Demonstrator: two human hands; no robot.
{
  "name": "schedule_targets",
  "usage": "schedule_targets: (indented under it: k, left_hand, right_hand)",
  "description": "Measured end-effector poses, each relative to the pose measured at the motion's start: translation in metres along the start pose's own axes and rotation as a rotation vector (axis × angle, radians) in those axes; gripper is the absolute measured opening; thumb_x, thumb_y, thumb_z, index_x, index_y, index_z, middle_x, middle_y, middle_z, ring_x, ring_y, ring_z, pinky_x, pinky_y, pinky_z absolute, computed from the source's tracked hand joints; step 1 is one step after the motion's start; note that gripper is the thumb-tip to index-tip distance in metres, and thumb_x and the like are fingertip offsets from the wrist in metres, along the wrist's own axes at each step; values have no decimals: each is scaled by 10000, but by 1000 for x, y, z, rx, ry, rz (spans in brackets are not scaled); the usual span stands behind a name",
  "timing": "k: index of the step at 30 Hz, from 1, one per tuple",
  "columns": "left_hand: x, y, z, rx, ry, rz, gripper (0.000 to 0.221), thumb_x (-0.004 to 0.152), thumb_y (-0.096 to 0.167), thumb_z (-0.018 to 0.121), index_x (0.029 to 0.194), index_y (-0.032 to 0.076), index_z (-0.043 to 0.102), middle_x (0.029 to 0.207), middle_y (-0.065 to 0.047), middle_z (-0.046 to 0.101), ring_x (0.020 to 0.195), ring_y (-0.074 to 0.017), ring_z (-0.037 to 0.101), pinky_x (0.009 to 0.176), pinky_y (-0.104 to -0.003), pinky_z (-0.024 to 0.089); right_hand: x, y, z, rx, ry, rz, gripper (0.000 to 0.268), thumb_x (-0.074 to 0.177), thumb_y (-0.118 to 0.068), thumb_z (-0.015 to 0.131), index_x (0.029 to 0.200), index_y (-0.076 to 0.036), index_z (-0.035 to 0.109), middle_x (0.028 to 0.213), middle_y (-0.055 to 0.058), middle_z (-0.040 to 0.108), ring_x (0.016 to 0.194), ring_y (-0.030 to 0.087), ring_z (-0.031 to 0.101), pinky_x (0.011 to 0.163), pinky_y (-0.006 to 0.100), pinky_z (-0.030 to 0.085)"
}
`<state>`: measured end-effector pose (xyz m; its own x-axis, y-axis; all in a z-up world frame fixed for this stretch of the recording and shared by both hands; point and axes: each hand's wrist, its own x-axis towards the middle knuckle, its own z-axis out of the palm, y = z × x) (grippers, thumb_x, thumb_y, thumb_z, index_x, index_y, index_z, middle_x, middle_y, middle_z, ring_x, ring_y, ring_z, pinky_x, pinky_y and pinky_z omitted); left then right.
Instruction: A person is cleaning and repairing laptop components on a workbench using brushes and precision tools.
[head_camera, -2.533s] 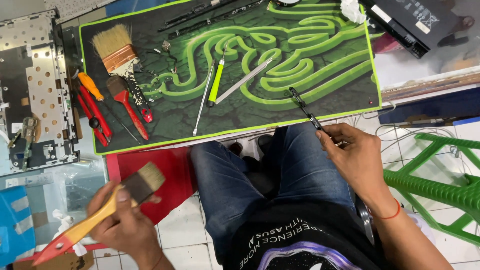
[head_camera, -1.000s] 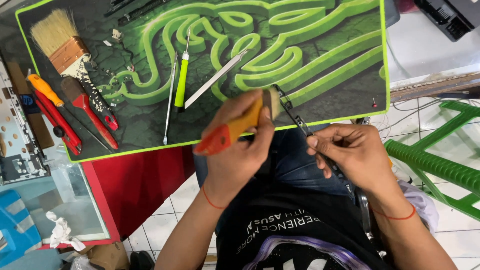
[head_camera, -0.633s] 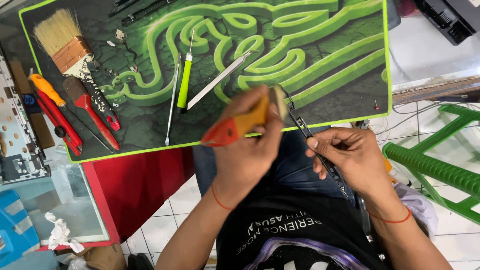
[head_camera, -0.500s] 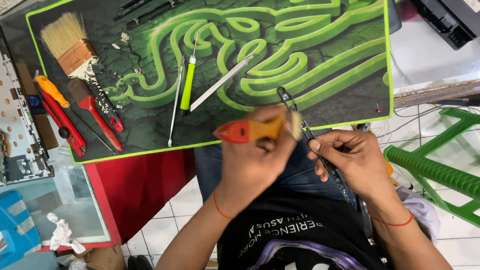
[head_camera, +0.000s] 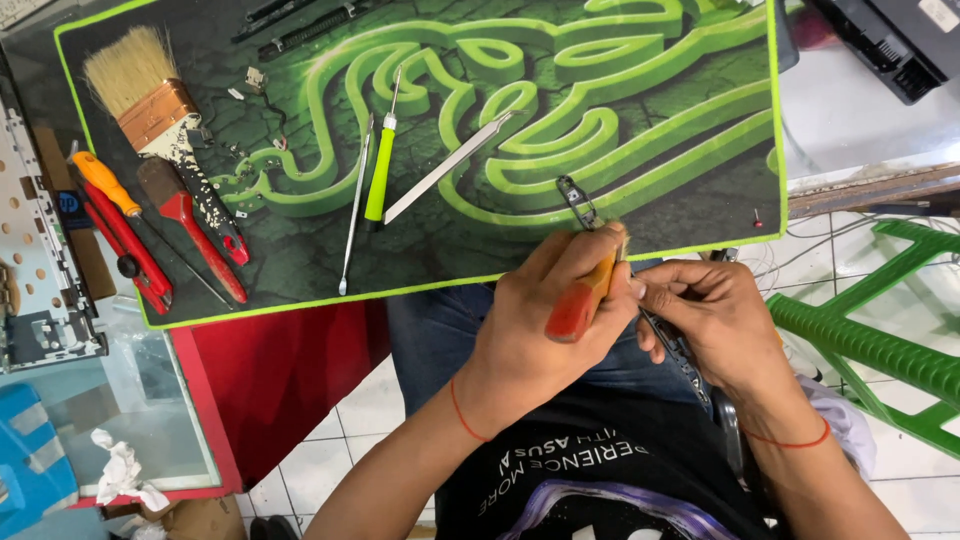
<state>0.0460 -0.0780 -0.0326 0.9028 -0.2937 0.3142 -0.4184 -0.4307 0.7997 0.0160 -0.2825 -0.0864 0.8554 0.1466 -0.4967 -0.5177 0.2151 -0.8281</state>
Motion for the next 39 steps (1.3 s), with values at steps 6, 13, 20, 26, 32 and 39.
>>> schedule_targets:
  k: [6,13,20,26,32,39]
  left_hand:
    - [32,-5,-19,41,187,-118,135,1130,125,669,1211,17,660,1136,-115,732,1011,-281,769,922,-371,631]
    - [37,-29,-27,199,306,-54,244,1105,42,748,1307,-43,641,1311,-220,768,1204,-386,824,1075,-416,668]
    - [28,-33,-22,66,171,-57,241,1090,39,728,1300,-64,670,1282,-221,779,1169,-362,819,1093,-416,670]
    - [14,-5,-22,41,62,-39,197,1115,81,665,1284,-20,671,1186,-170,772,1105,-353,785,1031,-435,637]
    - [34,-12,-63,252,136,105,316,1208,67,663,1481,-84,610,1384,-191,766,1178,-322,796,1055,-411,714]
    - [7,-40,-58,385,124,38,434,1026,-112,659,1453,-34,661,1356,-171,701,1219,-383,739,1149,-485,626]
  right_hand:
    - [-2,-3,11,-19,112,26,120,970,5,818,956,121,787,745,215,768,453,238,639,366,327,524]
    - [-5,-3,13,-59,135,33,139,974,-8,826,922,110,776,742,214,761,460,242,631,375,330,509]
    - [-2,-2,16,-45,112,-31,151,993,-42,806,951,100,775,679,212,728,443,238,623,395,331,523]
    - [-6,1,17,-58,125,-45,158,994,-50,809,937,95,779,734,194,761,466,229,644,389,332,541]
    - [-16,-10,33,-230,193,-99,163,1020,-60,811,909,55,777,649,165,735,453,195,649,442,288,549]
    - [-35,-16,49,-721,351,-256,199,1029,-158,862,858,-95,782,585,-7,732,481,40,683,505,172,514]
